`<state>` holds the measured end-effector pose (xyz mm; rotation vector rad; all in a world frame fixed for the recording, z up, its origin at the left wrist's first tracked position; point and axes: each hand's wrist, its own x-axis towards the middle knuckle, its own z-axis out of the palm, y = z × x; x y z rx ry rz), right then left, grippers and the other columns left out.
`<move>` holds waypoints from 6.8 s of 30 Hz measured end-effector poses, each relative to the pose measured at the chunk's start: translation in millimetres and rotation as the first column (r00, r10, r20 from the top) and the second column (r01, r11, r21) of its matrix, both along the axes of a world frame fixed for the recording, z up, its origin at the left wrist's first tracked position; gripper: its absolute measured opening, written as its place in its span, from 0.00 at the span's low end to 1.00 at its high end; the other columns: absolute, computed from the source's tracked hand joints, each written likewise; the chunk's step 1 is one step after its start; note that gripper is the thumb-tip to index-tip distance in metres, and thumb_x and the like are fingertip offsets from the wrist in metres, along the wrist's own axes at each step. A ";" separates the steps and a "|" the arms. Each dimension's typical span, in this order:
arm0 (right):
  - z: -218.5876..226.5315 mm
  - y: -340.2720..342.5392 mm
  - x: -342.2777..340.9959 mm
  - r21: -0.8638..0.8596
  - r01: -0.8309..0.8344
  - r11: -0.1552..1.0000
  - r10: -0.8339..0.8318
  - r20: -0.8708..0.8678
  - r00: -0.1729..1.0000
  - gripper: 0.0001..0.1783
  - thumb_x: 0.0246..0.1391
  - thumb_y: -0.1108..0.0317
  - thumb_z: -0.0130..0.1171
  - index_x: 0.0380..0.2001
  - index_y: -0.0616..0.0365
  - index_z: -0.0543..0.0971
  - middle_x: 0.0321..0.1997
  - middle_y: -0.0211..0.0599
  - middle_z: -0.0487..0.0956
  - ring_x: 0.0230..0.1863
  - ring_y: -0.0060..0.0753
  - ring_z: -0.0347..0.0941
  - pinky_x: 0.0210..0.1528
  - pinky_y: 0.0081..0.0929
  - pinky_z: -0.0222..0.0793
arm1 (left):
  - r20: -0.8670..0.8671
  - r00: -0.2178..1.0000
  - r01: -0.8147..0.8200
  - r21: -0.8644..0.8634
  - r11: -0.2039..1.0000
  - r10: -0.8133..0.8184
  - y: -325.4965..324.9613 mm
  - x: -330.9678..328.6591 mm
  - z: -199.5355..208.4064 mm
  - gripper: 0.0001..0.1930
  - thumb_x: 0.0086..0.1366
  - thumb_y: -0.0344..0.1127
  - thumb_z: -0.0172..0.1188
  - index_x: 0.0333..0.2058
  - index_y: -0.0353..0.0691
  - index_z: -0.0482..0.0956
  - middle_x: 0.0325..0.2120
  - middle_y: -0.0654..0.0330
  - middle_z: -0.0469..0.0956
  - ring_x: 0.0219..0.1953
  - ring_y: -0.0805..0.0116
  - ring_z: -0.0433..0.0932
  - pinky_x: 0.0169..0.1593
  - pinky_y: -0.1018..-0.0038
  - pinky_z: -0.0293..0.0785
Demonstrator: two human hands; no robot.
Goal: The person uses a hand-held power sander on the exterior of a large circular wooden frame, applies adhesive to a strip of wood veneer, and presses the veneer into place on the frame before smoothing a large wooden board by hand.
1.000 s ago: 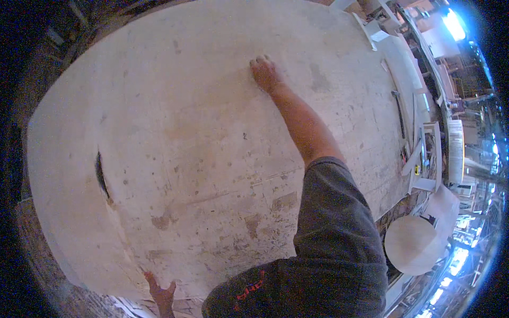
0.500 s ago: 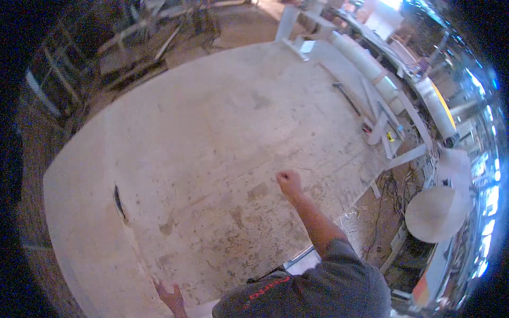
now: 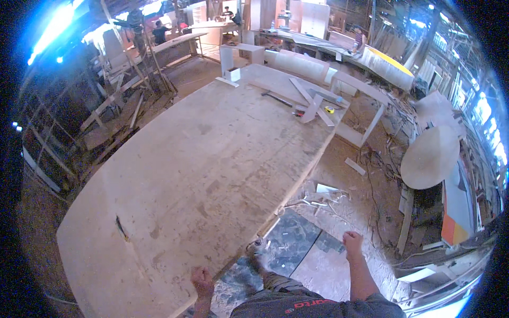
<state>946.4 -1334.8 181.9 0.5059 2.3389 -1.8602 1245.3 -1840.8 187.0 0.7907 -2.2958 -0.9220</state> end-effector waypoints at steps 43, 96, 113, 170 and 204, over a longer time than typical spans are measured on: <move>-96.5 638.4 -325.6 -0.137 0.960 0.245 -0.916 0.292 0.276 0.07 0.59 0.77 0.54 0.31 0.60 0.82 0.19 0.28 0.74 0.18 0.21 0.68 0.18 0.23 0.58 | 0.783 0.023 0.772 0.382 0.509 -0.622 576.4 -1012.7 -193.0 0.29 0.56 0.50 0.73 0.48 0.31 0.84 0.41 0.43 0.86 0.46 0.48 0.86 0.51 0.57 0.80; 169.1 1231.2 -2236.0 -0.223 0.159 0.962 -0.216 -0.261 0.941 0.05 0.64 0.73 0.60 0.40 0.61 0.82 0.29 0.26 0.77 0.29 0.20 0.70 0.34 0.20 0.63 | 0.524 0.791 -0.033 0.551 0.834 -0.316 1203.3 -2237.0 -114.0 0.19 0.65 0.44 0.69 0.43 0.31 0.85 0.38 0.51 0.87 0.41 0.61 0.85 0.49 0.67 0.80; 341.1 1021.0 -2742.2 -0.230 -0.300 0.926 0.214 -0.336 0.917 0.06 0.66 0.72 0.60 0.43 0.61 0.80 0.37 0.28 0.79 0.36 0.19 0.71 0.42 0.20 0.68 | 0.286 0.928 0.055 0.528 0.847 -0.239 941.3 -2695.7 -142.2 0.10 0.67 0.34 0.65 0.39 0.32 0.86 0.29 0.58 0.84 0.28 0.71 0.79 0.33 0.70 0.75; 299.3 891.2 -3089.9 0.527 -0.463 0.712 0.517 0.052 0.854 0.09 0.57 0.69 0.69 0.38 0.64 0.87 0.34 0.36 0.88 0.36 0.21 0.82 0.42 0.22 0.77 | 0.584 0.705 -0.272 0.747 0.607 -0.402 907.2 -2931.2 -170.0 0.06 0.70 0.34 0.64 0.33 0.41 0.80 0.20 0.68 0.74 0.19 0.78 0.71 0.20 0.77 0.60; 317.7 910.8 -3035.3 0.495 -0.591 0.637 0.557 0.234 0.797 0.06 0.56 0.73 0.70 0.37 0.64 0.86 0.34 0.31 0.86 0.35 0.16 0.80 0.42 0.19 0.76 | 0.547 0.743 -0.190 0.724 0.663 -0.386 917.1 -2973.0 -154.7 0.08 0.69 0.38 0.66 0.34 0.39 0.82 0.22 0.67 0.76 0.21 0.77 0.72 0.22 0.75 0.64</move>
